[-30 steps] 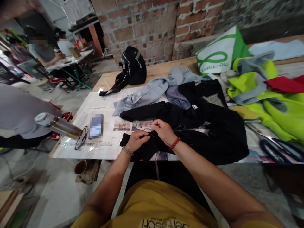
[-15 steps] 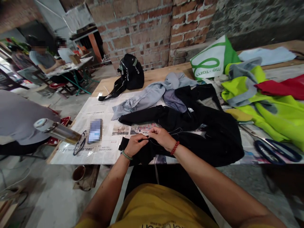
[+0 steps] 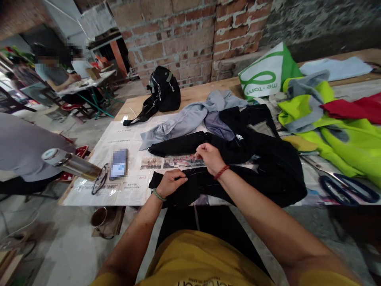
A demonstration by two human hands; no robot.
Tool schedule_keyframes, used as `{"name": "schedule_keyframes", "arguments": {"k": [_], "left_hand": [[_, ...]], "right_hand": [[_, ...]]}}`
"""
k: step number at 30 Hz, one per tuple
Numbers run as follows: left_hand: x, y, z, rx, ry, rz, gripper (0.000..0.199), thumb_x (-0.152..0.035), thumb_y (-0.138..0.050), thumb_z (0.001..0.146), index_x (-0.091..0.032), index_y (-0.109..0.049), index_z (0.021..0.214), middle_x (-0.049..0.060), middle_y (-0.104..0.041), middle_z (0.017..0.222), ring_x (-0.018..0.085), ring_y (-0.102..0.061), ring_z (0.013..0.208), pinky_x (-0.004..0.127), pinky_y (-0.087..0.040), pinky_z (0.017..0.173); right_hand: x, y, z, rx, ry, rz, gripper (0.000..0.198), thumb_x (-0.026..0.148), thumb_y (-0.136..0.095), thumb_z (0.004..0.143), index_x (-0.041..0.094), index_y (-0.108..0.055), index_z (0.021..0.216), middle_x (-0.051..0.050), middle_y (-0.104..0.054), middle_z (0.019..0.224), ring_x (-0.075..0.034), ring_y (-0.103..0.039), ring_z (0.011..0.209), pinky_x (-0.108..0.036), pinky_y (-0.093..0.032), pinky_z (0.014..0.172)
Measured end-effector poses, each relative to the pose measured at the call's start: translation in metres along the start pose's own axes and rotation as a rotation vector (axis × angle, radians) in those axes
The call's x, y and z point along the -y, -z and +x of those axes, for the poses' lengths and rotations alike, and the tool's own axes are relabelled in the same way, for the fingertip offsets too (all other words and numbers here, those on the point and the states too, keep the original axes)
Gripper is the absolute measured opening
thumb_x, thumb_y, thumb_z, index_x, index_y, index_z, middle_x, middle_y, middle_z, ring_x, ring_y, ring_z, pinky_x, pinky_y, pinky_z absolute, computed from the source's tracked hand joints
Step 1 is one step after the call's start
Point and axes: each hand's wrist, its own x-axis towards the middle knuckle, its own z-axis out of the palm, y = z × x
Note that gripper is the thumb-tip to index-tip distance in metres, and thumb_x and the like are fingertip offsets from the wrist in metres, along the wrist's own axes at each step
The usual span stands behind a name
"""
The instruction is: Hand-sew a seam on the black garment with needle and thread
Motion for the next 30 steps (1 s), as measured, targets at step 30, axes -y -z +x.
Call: {"name": "schedule_keyframes", "arguments": {"k": [30], "left_hand": [[0.001, 0.0, 0.001, 0.004, 0.058, -0.034, 0.013, -0.026, -0.062, 0.074, -0.015, -0.066, 0.069, 0.001, -0.063, 0.068, 0.011, -0.056, 0.064, 0.023, -0.045, 0.066]], "right_hand": [[0.064, 0.059, 0.027, 0.154, 0.828, -0.945, 0.019, 0.021, -0.043, 0.085, 0.016, -0.06, 0.094, -0.012, -0.064, 0.098, -0.02, -0.059, 0.09, -0.031, -0.042, 0.082]]}}
